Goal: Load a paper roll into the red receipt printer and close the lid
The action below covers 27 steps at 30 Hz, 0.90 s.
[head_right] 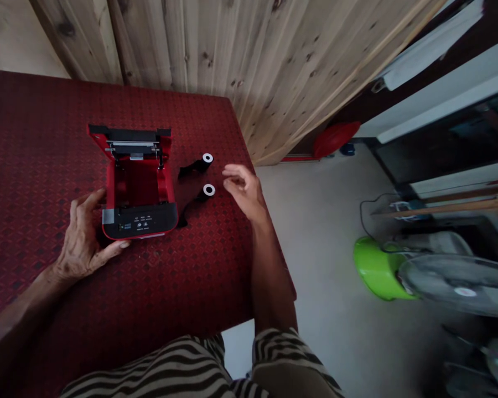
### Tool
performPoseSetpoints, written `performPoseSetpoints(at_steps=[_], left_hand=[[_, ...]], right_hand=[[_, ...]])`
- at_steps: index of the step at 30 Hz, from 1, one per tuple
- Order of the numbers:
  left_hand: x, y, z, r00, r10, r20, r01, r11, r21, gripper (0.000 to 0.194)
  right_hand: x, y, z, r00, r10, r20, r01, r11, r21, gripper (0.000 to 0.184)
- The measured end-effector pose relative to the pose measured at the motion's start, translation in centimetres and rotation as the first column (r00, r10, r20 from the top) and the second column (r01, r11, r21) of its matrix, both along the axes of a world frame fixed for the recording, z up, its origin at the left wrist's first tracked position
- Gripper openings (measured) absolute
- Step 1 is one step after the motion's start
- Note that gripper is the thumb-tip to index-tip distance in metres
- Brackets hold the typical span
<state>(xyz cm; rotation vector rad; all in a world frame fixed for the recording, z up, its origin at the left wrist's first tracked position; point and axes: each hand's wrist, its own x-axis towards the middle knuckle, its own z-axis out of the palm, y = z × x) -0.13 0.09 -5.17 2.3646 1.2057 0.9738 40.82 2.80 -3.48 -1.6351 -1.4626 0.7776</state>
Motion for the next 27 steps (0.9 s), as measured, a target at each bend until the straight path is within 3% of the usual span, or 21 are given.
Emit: performPoseSetpoints(at_steps=[4, 9, 11, 13, 16, 19, 21, 24, 27], left_hand=[[0.0, 0.0, 0.2, 1.0, -0.007, -0.018, 0.006, 0.999, -0.043, 0.105], [-0.1, 0.0, 0.1, 1.0, -0.006, -0.013, 0.006, 1.0, -0.019, 0.105], [-0.1, 0.1, -0.1, 1.0, -0.009, -0.01, 0.009, 1.0, 0.012, 0.107], [-0.1, 0.1, -0.2, 1.0, -0.003, -0.005, 0.003, 1.0, 0.026, 0.107], [-0.1, 0.0, -0.4, 1.0, 0.001, 0.023, -0.001, 1.0, 0.009, 0.105], [0.0, 0.0, -0.5, 0.999, -0.005, 0.035, 0.005, 1.0, -0.005, 0.106], [0.0, 0.0, -0.5, 1.0, -0.004, 0.016, 0.004, 1.0, 0.015, 0.105], [0.1, -0.1, -0.5, 1.0, -0.008, -0.009, 0.009, 0.999, 0.052, 0.104], [0.2, -0.2, -0.4, 1.0, -0.02, -0.01, 0.021, 1.0, 0.024, 0.104]], right_hand=[[-1.5, -3.1, 0.2, 0.981, 0.148, -0.128, -0.16, 0.983, -0.09, 0.07], [-3.7, -2.0, -0.8, 0.988, 0.118, -0.097, -0.126, 0.989, -0.08, 0.044], [-3.9, -1.9, -0.2, 0.99, 0.096, -0.101, -0.103, 0.992, -0.068, 0.04], [-4.0, -2.6, 1.7, 0.99, 0.083, -0.113, -0.088, 0.995, -0.041, 0.038], [-4.0, -4.6, 6.7, 0.988, 0.118, -0.098, -0.115, 0.993, 0.034, 0.033], [-4.6, -6.2, 12.4, 0.974, 0.227, -0.018, -0.225, 0.972, 0.068, 0.038], [-5.8, -6.3, 15.0, 0.943, 0.327, 0.061, -0.329, 0.944, 0.025, 0.043], [-8.5, -4.5, 16.1, 0.865, 0.463, 0.192, -0.463, 0.885, -0.05, 0.042], [-11.8, -1.7, 14.8, 0.756, 0.53, 0.384, -0.538, 0.837, -0.097, 0.034]])
